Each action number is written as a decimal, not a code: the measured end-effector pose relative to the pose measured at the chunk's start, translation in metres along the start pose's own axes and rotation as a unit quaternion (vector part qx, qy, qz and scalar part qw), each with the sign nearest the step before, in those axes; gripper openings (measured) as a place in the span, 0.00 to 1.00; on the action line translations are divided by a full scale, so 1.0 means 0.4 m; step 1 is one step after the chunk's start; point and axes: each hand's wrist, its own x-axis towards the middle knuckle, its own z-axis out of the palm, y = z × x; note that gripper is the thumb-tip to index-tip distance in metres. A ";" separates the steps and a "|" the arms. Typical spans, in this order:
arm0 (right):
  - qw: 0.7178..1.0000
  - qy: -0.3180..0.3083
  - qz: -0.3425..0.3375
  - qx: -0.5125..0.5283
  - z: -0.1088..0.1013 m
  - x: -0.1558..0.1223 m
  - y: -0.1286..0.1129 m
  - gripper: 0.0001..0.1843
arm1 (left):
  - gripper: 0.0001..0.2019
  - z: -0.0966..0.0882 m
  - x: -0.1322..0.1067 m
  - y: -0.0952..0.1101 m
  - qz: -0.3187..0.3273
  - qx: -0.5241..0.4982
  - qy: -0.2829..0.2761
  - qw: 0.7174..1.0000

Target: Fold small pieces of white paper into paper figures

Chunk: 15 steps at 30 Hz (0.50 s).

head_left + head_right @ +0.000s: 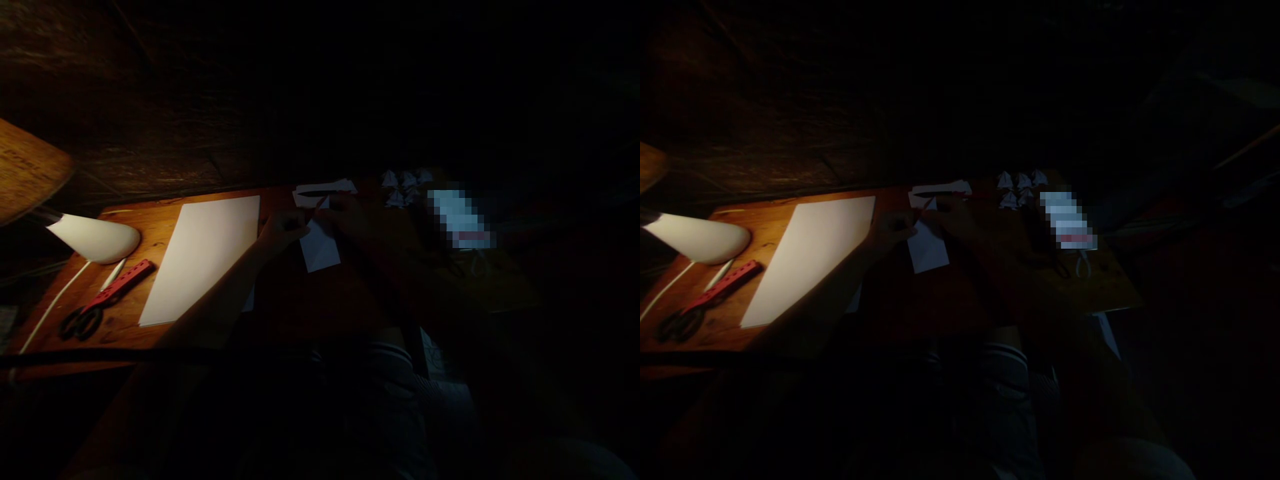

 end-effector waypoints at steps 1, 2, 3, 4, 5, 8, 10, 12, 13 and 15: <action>1.000 0.000 0.003 0.005 0.000 -0.001 0.001 0.08 | 0.14 0.001 0.001 0.000 -0.003 -0.003 0.003 1.000; 1.000 0.002 0.006 0.007 0.001 -0.002 0.001 0.08 | 0.15 0.001 0.001 0.000 -0.004 -0.008 0.006 1.000; 1.000 0.008 0.006 0.007 0.000 -0.002 0.002 0.08 | 0.15 0.002 0.001 0.000 -0.004 -0.015 0.010 1.000; 1.000 0.017 0.004 0.006 0.000 -0.002 0.003 0.07 | 0.15 0.002 0.001 0.000 -0.003 -0.021 0.013 1.000; 1.000 0.027 0.002 0.006 -0.002 -0.001 0.003 0.07 | 0.16 0.002 0.001 0.000 -0.004 -0.025 0.014 1.000; 0.999 0.054 -0.001 0.009 -0.006 0.004 0.005 0.07 | 0.16 0.000 0.001 0.000 -0.008 -0.027 0.004 1.000; 0.998 0.060 0.000 0.010 -0.006 0.006 0.005 0.07 | 0.16 -0.001 0.001 0.001 -0.007 -0.023 -0.001 1.000; 0.998 0.060 -0.001 0.008 -0.004 0.005 0.007 0.07 | 0.15 -0.001 0.002 0.001 -0.004 -0.026 0.004 1.000; 0.998 0.058 -0.002 0.009 -0.003 0.005 0.009 0.07 | 0.15 -0.001 0.003 0.001 -0.002 -0.029 0.007 1.000; 0.998 0.056 -0.004 0.008 -0.005 0.007 0.015 0.07 | 0.15 0.000 0.004 0.000 0.000 -0.032 0.012 0.999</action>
